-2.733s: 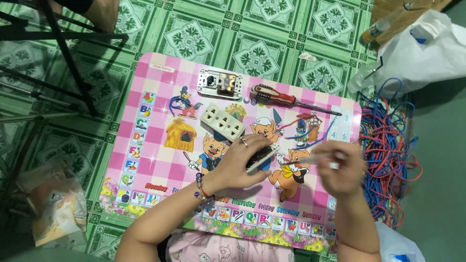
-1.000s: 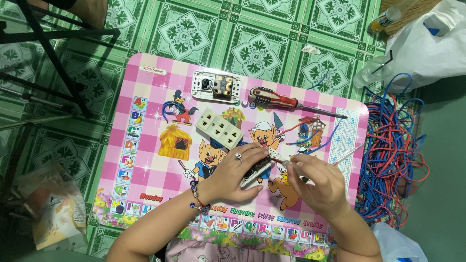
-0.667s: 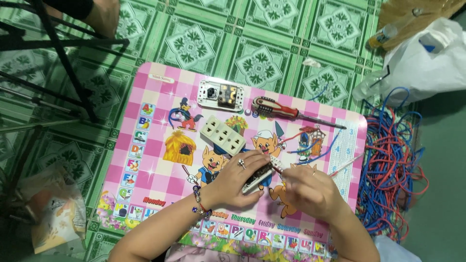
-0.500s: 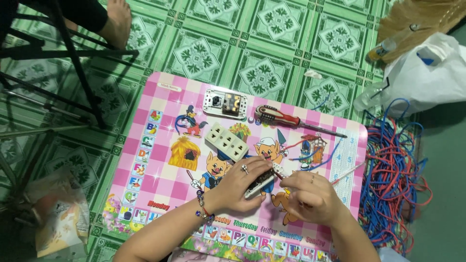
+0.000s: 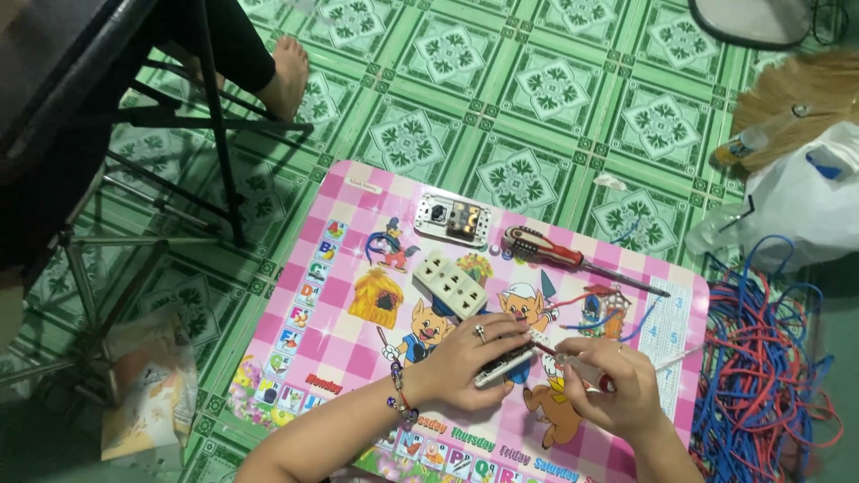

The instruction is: The person uses a screwdriver to connect blue and red wires to the terminals of a white electrical outlet. They tighten the screws to secure the wires and adjust the connections while working on a pink mat.

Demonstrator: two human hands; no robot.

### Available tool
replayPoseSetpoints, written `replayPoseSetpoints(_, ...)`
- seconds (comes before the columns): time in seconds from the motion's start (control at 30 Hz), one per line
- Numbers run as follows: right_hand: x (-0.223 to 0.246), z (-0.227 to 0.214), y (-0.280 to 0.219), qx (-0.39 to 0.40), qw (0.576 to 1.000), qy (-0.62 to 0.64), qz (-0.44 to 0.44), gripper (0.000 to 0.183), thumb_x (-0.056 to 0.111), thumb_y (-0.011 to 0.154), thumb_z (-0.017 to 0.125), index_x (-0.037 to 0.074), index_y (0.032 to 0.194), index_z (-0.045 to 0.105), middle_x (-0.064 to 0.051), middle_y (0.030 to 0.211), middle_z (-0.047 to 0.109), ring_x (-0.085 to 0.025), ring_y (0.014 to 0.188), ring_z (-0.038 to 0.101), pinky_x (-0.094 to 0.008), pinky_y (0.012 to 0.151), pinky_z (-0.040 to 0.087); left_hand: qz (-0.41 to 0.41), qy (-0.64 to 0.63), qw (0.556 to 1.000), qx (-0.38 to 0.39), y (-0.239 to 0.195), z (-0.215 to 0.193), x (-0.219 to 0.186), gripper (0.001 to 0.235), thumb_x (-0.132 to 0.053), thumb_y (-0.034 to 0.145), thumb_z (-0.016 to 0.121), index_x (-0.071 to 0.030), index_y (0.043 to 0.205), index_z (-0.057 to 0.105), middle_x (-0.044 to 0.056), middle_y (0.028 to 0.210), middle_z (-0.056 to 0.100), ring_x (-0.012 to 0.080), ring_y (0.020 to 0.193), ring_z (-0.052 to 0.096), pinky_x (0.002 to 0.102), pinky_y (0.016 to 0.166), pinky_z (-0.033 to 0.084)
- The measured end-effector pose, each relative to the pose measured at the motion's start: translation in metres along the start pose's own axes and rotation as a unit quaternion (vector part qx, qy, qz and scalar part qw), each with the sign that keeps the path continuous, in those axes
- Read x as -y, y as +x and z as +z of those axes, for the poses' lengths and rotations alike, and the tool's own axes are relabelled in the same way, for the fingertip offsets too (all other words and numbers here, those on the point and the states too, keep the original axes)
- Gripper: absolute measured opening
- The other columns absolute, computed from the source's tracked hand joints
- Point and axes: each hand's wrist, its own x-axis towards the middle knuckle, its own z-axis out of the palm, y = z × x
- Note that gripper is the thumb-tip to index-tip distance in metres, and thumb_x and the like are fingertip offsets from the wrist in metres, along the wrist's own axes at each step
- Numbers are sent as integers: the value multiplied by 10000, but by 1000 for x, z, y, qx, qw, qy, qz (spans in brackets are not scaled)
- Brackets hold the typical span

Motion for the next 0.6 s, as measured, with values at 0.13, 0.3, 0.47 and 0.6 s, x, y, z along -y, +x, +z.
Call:
replayPoseSetpoints(0.13, -7, 1, -4, 9, 1000, -1, -12, 419, 101, 871, 764, 129, 1165, 467, -99, 930, 775, -195, 795, 805, -289, 653, 653, -1, 1, 1000, -5, 1, -4, -3, 621, -369, 912, 579, -42, 1434, 503, 153, 1472, 546, 371, 1408, 490, 569, 1176, 385)
replayPoseSetpoints(0.3, -4, 4, -15, 4, 986, -14, 165, 126, 147, 813, 795, 59, 824, 704, -70, 925, 765, -137, 730, 760, -227, 580, 635, -12, 7, 1000, 12, -2, 1, 1, 629, -406, 926, 532, -59, 1449, 484, 140, 1483, 544, 343, 1426, 475, 591, 1190, 373)
replayPoseSetpoints(0.47, -1, 2, 1, -2, 999, -15, -33, 537, 9, 880, 745, 101, 1254, 370, -223, 1005, 684, -269, 851, 734, -286, 632, 654, -11, 1, 1000, 5, -2, 0, 0, 625, -383, 922, 548, -55, 1451, 493, 150, 1481, 544, 363, 1416, 479, 580, 1186, 376)
replayPoseSetpoints(0.6, 7, 2, 7, 4, 999, -32, -31, 464, 20, 909, 702, 99, 1215, 362, -235, 1018, 686, -260, 792, 723, -271, 565, 594, -12, 0, 1000, -1, -1, -2, -2, 609, -350, 918, 575, -75, 1455, 499, 127, 1487, 545, 354, 1428, 476, 557, 1179, 395)
